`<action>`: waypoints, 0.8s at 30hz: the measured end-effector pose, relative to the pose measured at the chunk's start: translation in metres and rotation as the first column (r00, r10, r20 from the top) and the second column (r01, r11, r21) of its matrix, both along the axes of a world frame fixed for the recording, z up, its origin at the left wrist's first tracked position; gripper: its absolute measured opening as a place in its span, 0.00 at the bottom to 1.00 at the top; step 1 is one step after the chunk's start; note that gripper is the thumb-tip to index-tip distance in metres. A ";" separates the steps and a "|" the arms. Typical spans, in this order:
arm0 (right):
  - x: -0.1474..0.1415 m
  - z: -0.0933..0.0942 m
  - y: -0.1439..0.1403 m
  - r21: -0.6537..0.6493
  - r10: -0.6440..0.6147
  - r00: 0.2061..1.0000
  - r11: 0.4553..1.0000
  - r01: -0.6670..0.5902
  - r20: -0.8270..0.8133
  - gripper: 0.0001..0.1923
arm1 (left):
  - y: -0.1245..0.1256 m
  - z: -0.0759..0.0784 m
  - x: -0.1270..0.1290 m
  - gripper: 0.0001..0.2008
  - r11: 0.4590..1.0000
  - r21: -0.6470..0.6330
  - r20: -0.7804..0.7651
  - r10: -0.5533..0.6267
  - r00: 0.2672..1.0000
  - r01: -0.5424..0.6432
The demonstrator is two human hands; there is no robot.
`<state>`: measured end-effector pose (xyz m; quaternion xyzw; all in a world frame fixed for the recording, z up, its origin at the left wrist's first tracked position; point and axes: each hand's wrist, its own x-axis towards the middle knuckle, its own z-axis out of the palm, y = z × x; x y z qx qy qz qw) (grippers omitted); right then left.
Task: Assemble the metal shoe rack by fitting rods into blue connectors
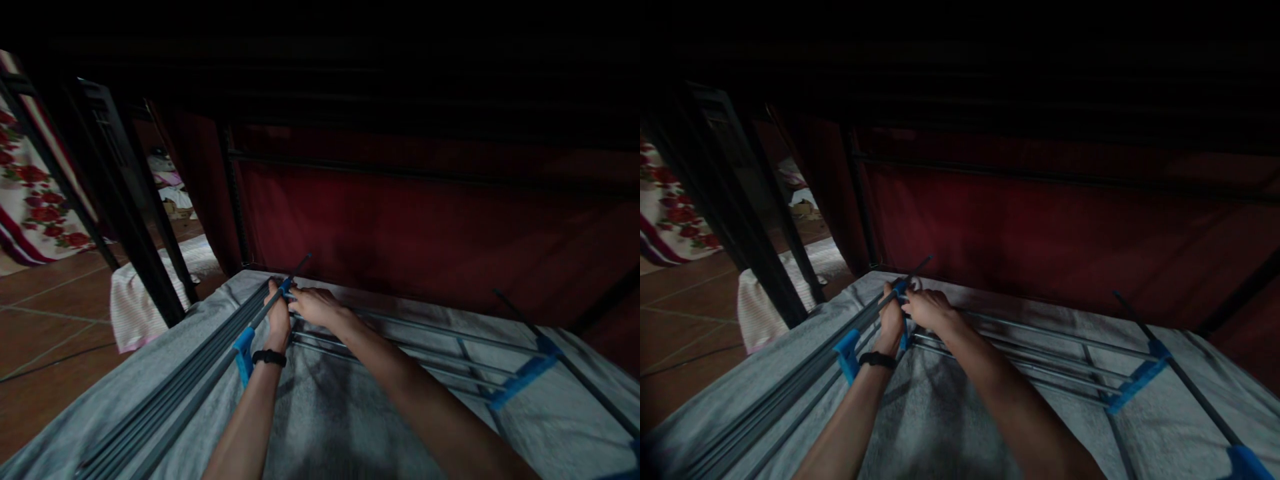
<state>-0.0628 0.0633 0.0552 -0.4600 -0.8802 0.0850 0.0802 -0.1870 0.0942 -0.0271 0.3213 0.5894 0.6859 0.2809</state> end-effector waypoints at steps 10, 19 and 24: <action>0.051 -0.093 -0.096 0.117 0.002 0.963 0.993 0.031 -0.271 0.23 | -0.028 -0.067 0.014 0.15 0.979 -0.017 -0.182 0.196 0.964 -0.202; 0.126 -0.198 -0.109 -0.013 -0.265 0.957 0.964 0.266 -0.121 0.32 | -0.049 -0.139 0.015 0.27 0.920 -0.367 -0.451 -0.044 0.892 -0.140; 0.133 -0.221 -0.101 0.056 -0.320 0.946 0.945 0.323 -0.054 0.31 | -0.051 -0.142 0.008 0.25 0.879 -0.452 -0.622 -0.188 0.760 -0.153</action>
